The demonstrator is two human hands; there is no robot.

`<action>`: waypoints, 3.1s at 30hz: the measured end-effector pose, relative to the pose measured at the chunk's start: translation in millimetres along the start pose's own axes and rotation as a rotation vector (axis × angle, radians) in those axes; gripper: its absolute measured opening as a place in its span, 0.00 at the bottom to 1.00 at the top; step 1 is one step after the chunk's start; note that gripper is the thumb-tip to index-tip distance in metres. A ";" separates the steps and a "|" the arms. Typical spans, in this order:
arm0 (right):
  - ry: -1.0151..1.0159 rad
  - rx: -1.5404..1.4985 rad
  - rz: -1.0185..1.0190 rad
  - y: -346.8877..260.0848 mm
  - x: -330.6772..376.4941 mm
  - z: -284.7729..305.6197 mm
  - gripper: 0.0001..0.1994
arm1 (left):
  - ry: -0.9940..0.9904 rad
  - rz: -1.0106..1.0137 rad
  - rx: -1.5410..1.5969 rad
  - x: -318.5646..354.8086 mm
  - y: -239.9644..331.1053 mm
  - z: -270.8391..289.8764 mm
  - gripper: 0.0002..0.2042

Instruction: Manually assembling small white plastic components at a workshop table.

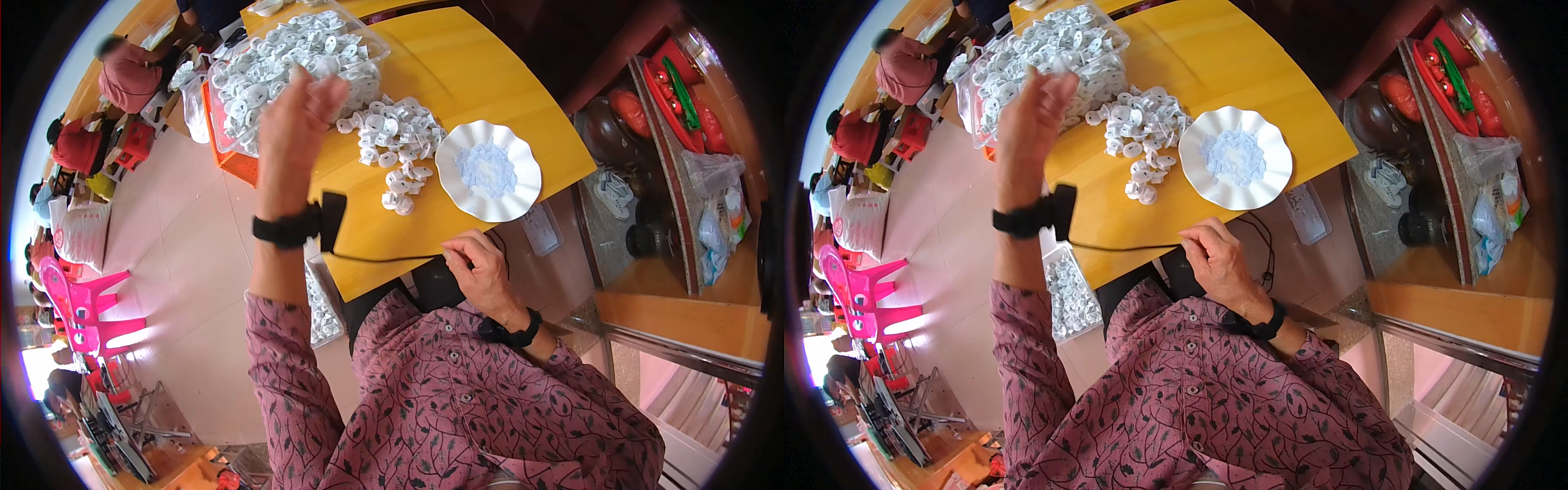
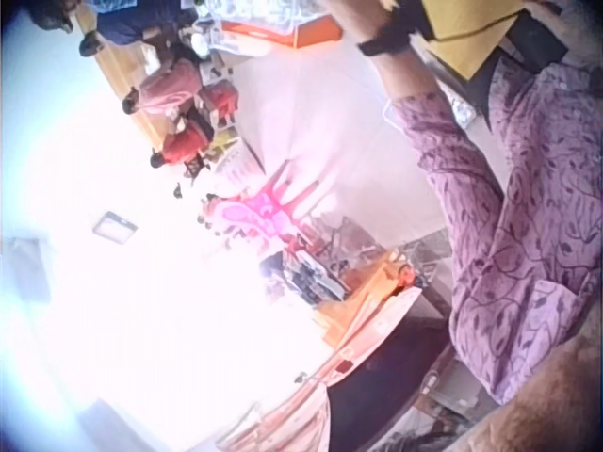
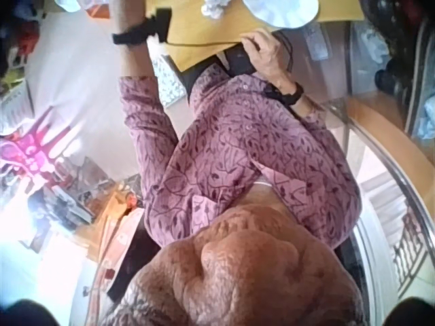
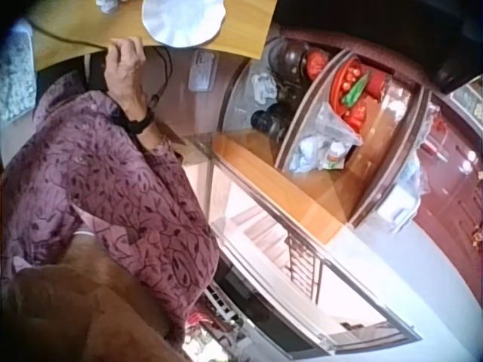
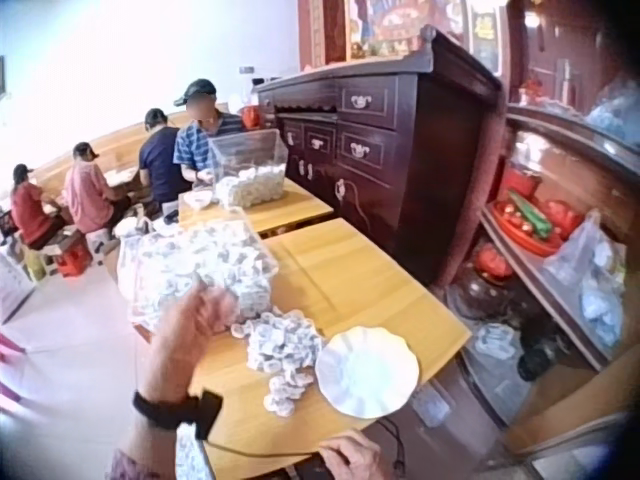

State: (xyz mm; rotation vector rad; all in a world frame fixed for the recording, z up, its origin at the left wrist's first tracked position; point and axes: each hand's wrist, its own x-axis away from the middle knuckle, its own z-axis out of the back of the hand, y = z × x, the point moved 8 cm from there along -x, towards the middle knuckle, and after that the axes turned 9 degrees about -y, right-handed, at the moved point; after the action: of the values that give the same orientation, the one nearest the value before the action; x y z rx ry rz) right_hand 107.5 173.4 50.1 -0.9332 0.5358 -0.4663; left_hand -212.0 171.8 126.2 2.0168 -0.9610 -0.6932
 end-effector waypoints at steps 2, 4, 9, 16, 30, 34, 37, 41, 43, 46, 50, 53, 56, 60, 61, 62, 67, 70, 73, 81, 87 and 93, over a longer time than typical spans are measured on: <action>0.062 0.041 0.023 3.7 1.1 8.7 0.05 | 0.034 -0.092 -0.051 -9.3 22.5 -15.3 0.18; 0.182 0.358 0.106 1.3 1.6 24.8 0.07 | 0.023 -0.120 -0.060 0.2 20.9 -18.4 0.19; 0.102 0.627 0.056 11.1 -17.6 30.5 0.20 | -0.023 0.184 -0.219 67.3 -42.6 -5.0 0.17; 0.010 0.757 0.038 27.0 -31.5 20.6 0.24 | 0.098 0.375 -0.449 147.2 -90.5 7.8 0.17; 0.136 0.463 0.155 2.2 -24.0 23.3 0.07 | 0.080 0.332 -0.550 182.9 -137.4 -14.3 0.10; 0.109 0.284 0.166 -6.8 -22.0 17.7 0.08 | 0.035 0.401 -0.448 191.8 -151.3 -21.4 0.09; 0.071 0.309 0.199 -12.3 -21.7 11.6 0.08 | -0.022 0.379 -0.420 192.8 -150.8 -32.4 0.09; 0.012 0.308 0.215 -19.3 -22.6 0.7 0.07 | -0.020 0.336 -0.378 194.2 -152.5 -35.7 0.09; -0.006 0.305 0.225 -18.8 -22.7 -3.6 0.07 | -0.033 0.349 -0.389 195.7 -153.6 -32.4 0.10; -0.049 0.290 0.207 -15.4 -23.2 -9.4 0.07 | -0.058 0.358 -0.404 197.9 -154.7 -29.6 0.10; -0.088 0.276 0.151 -7.3 -24.9 -17.0 0.07 | -0.062 0.375 -0.382 199.7 -156.1 -26.9 0.10; -0.089 0.251 0.125 -5.4 -26.6 -18.2 0.07 | -0.072 0.411 -0.371 199.0 -154.0 -27.2 0.11; -0.088 0.210 0.096 -4.3 -26.8 -18.5 0.07 | -0.080 0.426 -0.369 198.2 -152.6 -27.5 0.11; -0.104 0.121 0.048 -0.9 -27.3 -19.9 0.07 | -0.072 0.418 -0.363 197.8 -152.5 -24.9 0.10; -0.116 0.072 0.017 2.5 -27.2 -20.1 0.06 | -0.059 0.423 -0.372 197.9 -152.4 -23.9 0.09; -0.128 0.024 -0.015 5.7 -27.0 -20.5 0.05 | -0.045 0.427 -0.382 197.9 -152.3 -22.9 0.09; -0.137 -0.064 -0.132 14.6 -25.8 -21.6 0.05 | 0.000 0.425 -0.370 197.9 -153.6 -19.9 0.09; -0.099 -0.054 -0.107 20.1 -27.2 -21.2 0.06 | 0.070 0.407 -0.342 198.3 -153.6 -14.8 0.09; -0.073 -0.004 -0.062 18.7 -29.6 -18.8 0.06 | 0.109 0.383 -0.369 197.7 -151.0 -11.5 0.09; -0.132 -0.035 -0.136 19.0 -29.0 -21.6 0.07 | 0.106 0.335 -0.383 196.0 -149.5 -13.4 0.09; -0.171 0.069 -0.019 4.6 -31.1 -24.7 0.07 | 0.051 0.352 -0.407 196.1 -153.8 -15.7 0.09; -0.029 -0.103 -0.075 1.6 -29.9 -15.0 0.08 | 0.105 0.430 -0.270 197.5 -152.9 -12.8 0.12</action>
State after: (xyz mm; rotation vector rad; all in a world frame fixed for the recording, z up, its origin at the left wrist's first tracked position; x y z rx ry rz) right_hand 75.4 182.5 48.3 -1.0601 0.5034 -0.4951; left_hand -31.8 78.9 -20.3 1.5288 -1.1245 -0.4475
